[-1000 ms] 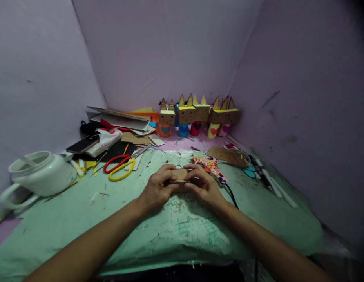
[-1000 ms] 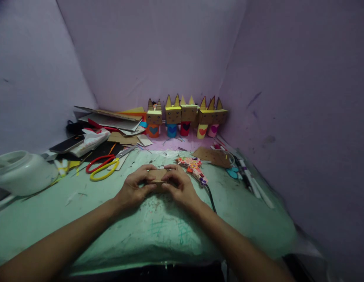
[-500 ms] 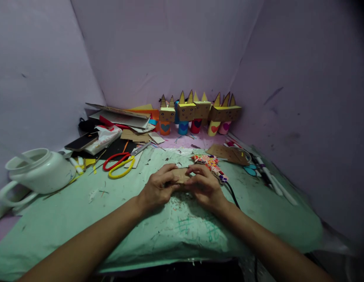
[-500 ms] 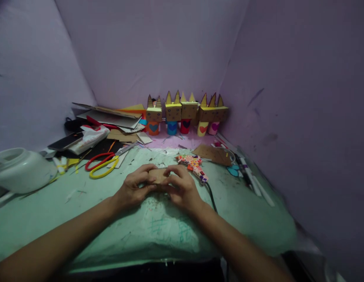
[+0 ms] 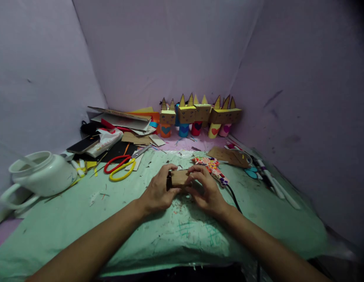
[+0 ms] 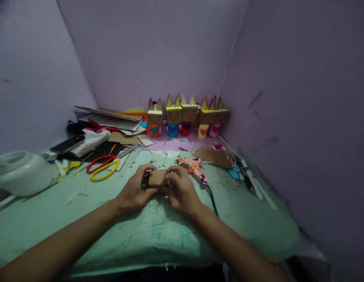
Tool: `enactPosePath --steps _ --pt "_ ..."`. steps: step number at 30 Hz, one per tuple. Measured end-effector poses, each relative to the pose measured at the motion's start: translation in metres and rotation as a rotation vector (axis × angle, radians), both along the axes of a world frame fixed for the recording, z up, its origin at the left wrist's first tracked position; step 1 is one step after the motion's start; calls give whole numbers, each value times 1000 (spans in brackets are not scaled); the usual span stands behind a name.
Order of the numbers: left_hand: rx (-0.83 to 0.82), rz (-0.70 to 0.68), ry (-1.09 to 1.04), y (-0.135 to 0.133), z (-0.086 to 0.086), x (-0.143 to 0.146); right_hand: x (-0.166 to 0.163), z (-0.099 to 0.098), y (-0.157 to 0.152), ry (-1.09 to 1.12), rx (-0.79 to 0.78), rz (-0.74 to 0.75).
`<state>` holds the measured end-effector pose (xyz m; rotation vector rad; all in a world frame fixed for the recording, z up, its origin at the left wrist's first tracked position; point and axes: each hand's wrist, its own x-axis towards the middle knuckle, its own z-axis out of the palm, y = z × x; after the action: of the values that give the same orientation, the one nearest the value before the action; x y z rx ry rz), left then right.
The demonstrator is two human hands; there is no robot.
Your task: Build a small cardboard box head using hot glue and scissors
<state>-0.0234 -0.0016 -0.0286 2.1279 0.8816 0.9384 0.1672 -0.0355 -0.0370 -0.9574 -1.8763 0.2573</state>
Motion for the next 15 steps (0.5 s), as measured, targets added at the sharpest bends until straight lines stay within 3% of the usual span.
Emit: enactPosePath --steps 9,15 --pt "-354 -11 -200 12 5 0 1 1 -1 2 -26 8" --pt "-321 -25 -49 12 11 2 -1 -1 3 149 -129 -2"
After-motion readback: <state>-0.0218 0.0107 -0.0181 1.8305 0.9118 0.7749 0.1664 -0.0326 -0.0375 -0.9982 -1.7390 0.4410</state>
